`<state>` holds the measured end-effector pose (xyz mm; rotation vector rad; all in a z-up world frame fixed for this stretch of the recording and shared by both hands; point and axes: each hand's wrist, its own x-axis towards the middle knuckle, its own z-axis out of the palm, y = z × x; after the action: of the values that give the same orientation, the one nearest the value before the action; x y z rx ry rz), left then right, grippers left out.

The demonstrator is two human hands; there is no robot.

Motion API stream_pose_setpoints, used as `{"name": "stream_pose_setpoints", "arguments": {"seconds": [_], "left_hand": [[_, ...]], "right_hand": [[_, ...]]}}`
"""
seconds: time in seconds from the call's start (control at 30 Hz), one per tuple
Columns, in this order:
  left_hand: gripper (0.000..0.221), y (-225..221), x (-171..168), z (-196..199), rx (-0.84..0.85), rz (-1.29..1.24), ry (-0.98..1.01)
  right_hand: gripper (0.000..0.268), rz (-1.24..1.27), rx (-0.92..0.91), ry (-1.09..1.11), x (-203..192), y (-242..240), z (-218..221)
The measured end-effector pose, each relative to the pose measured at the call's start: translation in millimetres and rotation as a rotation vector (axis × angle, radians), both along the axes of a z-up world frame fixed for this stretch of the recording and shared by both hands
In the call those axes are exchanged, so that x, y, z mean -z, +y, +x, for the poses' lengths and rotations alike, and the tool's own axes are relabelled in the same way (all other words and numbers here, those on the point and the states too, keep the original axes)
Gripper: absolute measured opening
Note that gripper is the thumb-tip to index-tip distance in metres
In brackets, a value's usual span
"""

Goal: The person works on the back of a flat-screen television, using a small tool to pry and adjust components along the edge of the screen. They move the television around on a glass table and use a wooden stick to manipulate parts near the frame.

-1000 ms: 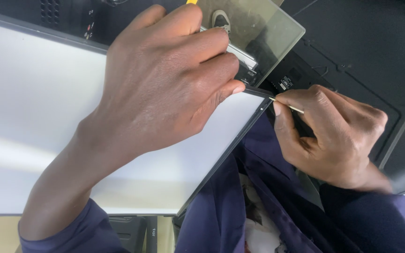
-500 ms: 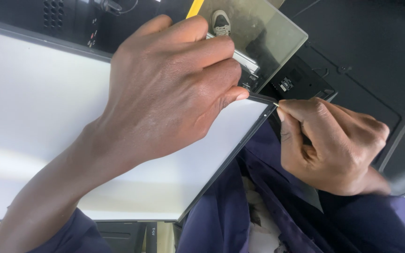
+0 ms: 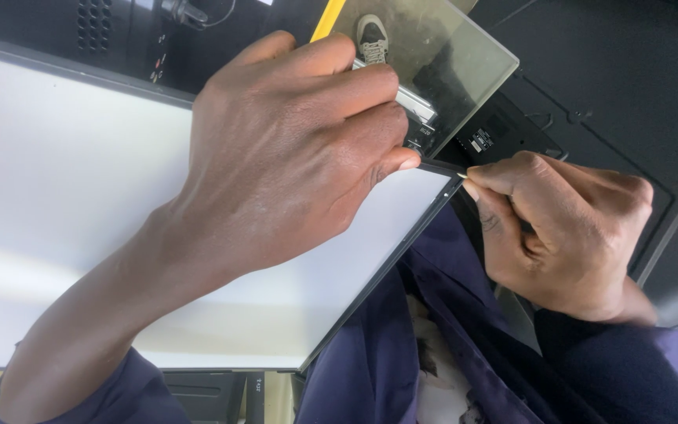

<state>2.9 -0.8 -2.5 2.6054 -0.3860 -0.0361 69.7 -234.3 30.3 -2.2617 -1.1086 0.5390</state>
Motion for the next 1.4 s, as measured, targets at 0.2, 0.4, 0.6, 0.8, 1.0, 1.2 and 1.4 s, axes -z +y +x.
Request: {"name": "stream_pose_setpoints", "arguments": {"seconds": [0.2, 0.4, 0.6, 0.8, 1.0, 1.2, 1.4], "left_hand": [[0.055, 1, -2, -1, 0.001, 0.017, -0.003], [0.051, 1, -4, 0, 0.007, 0.028, -0.004], [0.044, 1, -5, 0, 0.004, 0.027, 0.002], [0.043, 1, -6, 0, -0.001, 0.020, 0.026], [0.044, 1, -6, 0, -0.006, 0.014, 0.021], [0.044, 0, -6, 0, -0.009, 0.015, 0.036], [0.043, 0, -6, 1, -0.013, 0.009, 0.041]], "right_hand": [[0.012, -0.001, 0.000, 0.123, -2, 1, 7], [0.010, 0.021, -0.017, 0.221, 2, -1, 15], [0.018, 0.153, 0.025, 0.325, 10, -6, 14], [0.027, 0.255, 0.122, 0.337, 21, -13, 3], [0.026, 0.514, 0.305, 0.449, 40, -24, -14], [0.018, 0.770, 0.268, 0.030, 61, -17, -23], [0.030, 0.709, 0.293, -0.050, 58, -4, -24]]}}
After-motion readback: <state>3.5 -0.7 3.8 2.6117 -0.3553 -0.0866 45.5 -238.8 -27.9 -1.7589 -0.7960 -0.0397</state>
